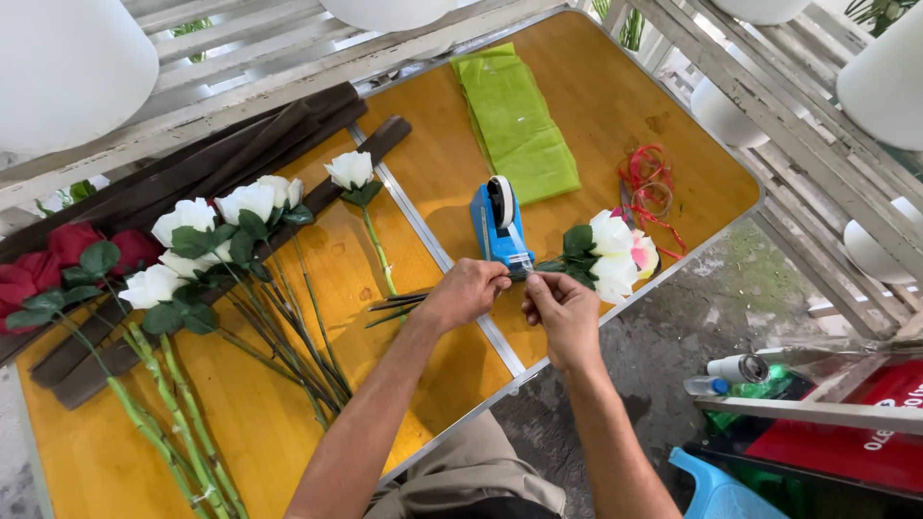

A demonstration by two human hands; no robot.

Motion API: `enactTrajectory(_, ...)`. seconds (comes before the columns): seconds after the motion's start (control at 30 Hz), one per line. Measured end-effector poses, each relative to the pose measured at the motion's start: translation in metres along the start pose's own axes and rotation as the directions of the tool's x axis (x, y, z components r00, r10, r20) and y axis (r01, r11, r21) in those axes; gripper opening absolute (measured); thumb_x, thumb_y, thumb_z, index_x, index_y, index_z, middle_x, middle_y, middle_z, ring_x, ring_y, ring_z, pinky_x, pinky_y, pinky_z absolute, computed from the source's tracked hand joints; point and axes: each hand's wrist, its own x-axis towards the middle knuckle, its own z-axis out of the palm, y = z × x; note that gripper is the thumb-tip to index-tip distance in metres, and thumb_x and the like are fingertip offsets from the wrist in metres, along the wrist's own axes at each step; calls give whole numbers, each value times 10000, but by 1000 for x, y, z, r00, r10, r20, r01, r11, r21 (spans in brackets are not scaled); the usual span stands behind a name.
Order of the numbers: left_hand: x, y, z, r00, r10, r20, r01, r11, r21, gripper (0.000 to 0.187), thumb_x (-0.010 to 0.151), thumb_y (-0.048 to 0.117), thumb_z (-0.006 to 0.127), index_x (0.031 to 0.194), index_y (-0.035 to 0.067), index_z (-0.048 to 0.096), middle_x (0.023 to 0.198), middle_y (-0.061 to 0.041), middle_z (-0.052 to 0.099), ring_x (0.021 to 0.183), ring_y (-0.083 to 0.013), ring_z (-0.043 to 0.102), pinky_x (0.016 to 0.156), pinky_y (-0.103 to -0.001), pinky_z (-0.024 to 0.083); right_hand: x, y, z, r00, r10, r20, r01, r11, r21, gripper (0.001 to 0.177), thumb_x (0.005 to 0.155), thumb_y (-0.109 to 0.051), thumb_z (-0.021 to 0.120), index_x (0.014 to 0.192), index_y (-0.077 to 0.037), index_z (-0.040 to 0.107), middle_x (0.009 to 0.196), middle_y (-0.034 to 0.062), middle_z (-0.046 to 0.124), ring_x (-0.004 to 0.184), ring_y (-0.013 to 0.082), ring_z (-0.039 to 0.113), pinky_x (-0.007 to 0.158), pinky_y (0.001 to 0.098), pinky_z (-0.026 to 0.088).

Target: The person arranges artificial roses on a wooden table, grouping white and pink flowers together. They use a tape dispenser to secure the stems with tape, then trim the excess tape with scissors.

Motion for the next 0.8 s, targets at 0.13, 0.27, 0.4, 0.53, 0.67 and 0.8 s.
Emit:
enactTrajectory(0.13,-2,14,-5,1000,-5,12,6,998,-64,216,1052,140,561,909,92,716,761,-112,710,690,-271,711,640,-343,580,-4,19,0,998,16,-57,-13,999,48,218,987,-67,689,1069,135,697,716,155,650,563,179,627,444,246,500)
enactTrajectory(0.27,-4,25,-8,1000,7,4,-7,998,-59,239,1054,181,555,901,90,713,734,-119,701,659,-280,690,610,-352,567,-10,24,3,997,23,-77,-18,997,72,219,998,-98,698,1060,111,704,732,137,639,574,179,624,443,240,486)
enactTrajectory(0.4,3,14,1,1000,-2,-11,1,996,-89,236,1047,180,566,887,114,726,706,-83,681,625,-233,665,602,-328,554,-15,19,3,996,19,-83,-12,997,82,196,1002,-106,694,1026,88,711,738,117,613,583,168,605,446,233,459)
enactTrajectory(0.53,8,12,5,1000,-3,-16,2,996,-84,211,1021,178,587,893,86,727,694,-140,685,613,-291,668,568,-360,542,-14,23,-4,995,23,-95,-15,996,83,195,995,-103,702,1025,89,715,722,116,613,568,166,611,440,236,453)
enactTrajectory(0.67,8,13,6,1000,-6,-5,6,997,-81,206,1016,172,588,897,83,731,692,-135,679,607,-281,658,562,-356,533,-15,31,-8,995,21,-99,-12,996,89,177,1002,-98,693,1015,76,720,726,109,596,572,164,604,451,237,454)
enactTrajectory(0.8,8,16,6,1000,-12,-7,11,993,-119,203,1016,173,594,910,79,740,712,-159,687,626,-303,666,565,-373,537,-13,43,-8,995,5,-105,5,996,92,174,1008,-92,683,1006,80,713,728,109,589,582,160,597,460,239,447)
